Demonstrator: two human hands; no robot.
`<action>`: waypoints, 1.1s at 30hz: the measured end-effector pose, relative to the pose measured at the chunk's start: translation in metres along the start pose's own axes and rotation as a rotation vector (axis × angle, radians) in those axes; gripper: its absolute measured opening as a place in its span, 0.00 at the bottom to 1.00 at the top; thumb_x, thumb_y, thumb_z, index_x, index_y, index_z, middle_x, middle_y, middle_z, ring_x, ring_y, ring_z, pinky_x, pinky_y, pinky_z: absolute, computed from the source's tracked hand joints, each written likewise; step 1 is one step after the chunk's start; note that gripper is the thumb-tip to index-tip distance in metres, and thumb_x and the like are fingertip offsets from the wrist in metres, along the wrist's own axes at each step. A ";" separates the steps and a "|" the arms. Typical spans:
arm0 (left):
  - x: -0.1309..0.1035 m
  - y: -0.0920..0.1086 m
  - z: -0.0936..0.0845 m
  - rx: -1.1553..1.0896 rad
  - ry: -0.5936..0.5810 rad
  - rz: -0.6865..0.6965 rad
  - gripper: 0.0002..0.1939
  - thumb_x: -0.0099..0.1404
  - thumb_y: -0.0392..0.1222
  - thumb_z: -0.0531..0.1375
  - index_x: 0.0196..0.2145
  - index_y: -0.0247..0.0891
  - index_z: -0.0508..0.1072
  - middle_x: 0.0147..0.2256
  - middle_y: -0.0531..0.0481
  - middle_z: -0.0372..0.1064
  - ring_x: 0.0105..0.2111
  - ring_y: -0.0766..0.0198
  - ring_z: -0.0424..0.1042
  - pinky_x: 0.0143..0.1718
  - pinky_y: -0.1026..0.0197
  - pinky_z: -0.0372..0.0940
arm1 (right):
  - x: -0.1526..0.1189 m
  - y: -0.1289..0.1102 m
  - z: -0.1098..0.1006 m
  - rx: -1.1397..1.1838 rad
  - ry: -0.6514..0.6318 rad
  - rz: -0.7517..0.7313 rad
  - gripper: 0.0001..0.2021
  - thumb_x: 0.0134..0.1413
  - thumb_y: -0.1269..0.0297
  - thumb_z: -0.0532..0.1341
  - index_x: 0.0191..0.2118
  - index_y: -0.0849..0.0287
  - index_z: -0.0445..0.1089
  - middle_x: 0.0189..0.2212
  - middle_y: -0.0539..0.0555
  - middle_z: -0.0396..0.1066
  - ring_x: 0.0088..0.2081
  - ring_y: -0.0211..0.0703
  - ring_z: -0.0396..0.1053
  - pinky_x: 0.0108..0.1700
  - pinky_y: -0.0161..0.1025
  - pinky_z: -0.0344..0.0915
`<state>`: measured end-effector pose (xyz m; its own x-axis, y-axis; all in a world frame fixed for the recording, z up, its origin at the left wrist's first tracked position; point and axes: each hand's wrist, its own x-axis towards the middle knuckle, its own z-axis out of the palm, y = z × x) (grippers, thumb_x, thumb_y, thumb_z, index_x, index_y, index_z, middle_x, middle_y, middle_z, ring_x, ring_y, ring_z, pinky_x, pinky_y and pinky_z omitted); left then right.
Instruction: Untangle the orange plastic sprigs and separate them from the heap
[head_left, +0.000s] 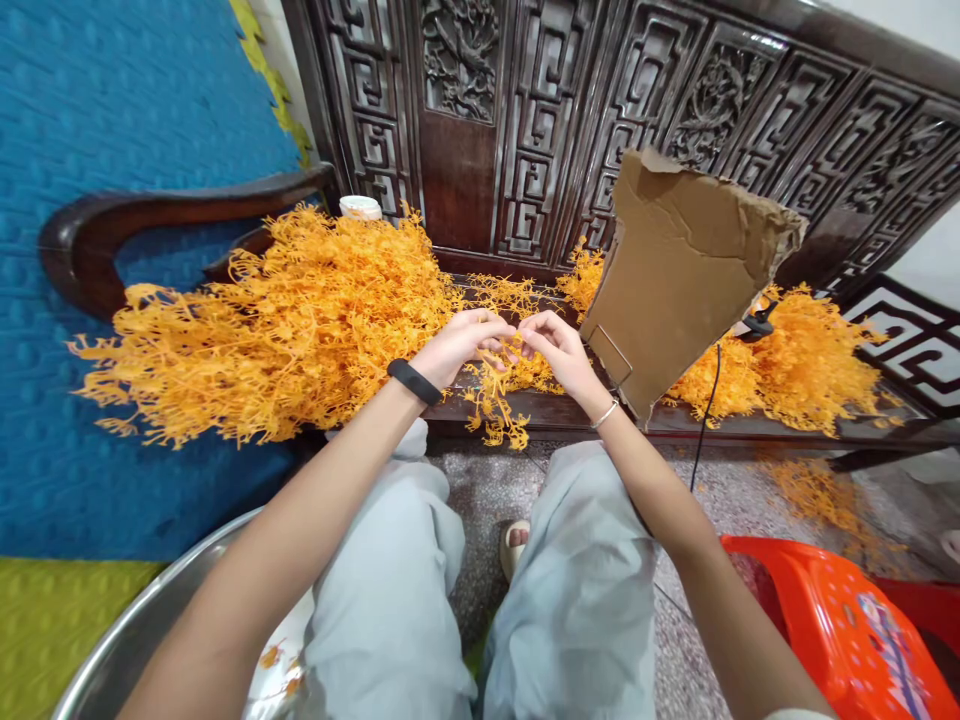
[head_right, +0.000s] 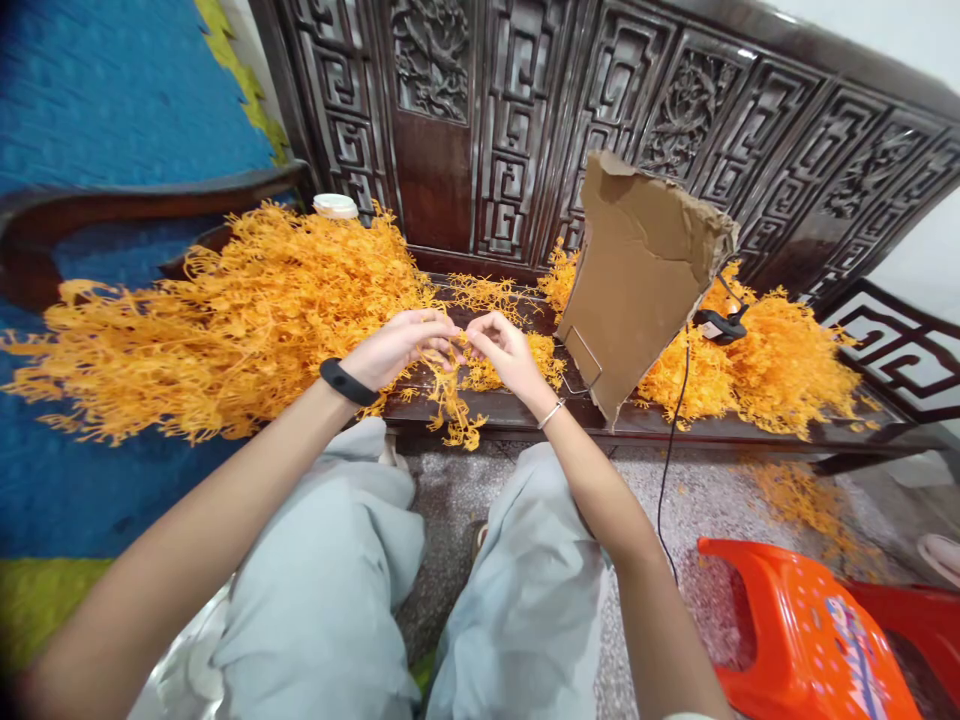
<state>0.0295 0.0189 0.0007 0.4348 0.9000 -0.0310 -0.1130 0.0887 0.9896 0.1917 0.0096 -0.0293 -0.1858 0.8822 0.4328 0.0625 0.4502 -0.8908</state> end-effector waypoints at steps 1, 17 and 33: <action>0.000 0.000 0.000 0.005 0.001 0.005 0.09 0.51 0.38 0.63 0.27 0.34 0.65 0.23 0.52 0.67 0.23 0.68 0.71 0.22 0.67 0.64 | 0.000 0.001 0.000 0.008 0.005 -0.001 0.17 0.48 0.49 0.62 0.30 0.58 0.62 0.28 0.48 0.64 0.26 0.33 0.63 0.31 0.34 0.62; 0.002 -0.004 -0.009 0.240 -0.092 0.155 0.12 0.49 0.38 0.65 0.26 0.35 0.64 0.22 0.54 0.66 0.23 0.68 0.69 0.23 0.66 0.63 | -0.008 -0.010 0.001 0.033 0.020 -0.014 0.13 0.51 0.53 0.61 0.37 0.56 0.64 0.30 0.47 0.63 0.27 0.31 0.63 0.31 0.32 0.63; 0.000 -0.002 -0.005 0.139 -0.139 0.250 0.11 0.49 0.37 0.64 0.28 0.35 0.64 0.24 0.53 0.67 0.25 0.68 0.70 0.24 0.66 0.64 | -0.004 -0.012 -0.002 0.119 0.078 0.089 0.13 0.37 0.58 0.70 0.28 0.59 0.70 0.26 0.47 0.69 0.29 0.34 0.67 0.36 0.35 0.65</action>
<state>0.0251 0.0207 -0.0016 0.5277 0.8189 0.2256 -0.1125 -0.1959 0.9742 0.1935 0.0009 -0.0198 -0.1074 0.9279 0.3570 -0.0426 0.3544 -0.9341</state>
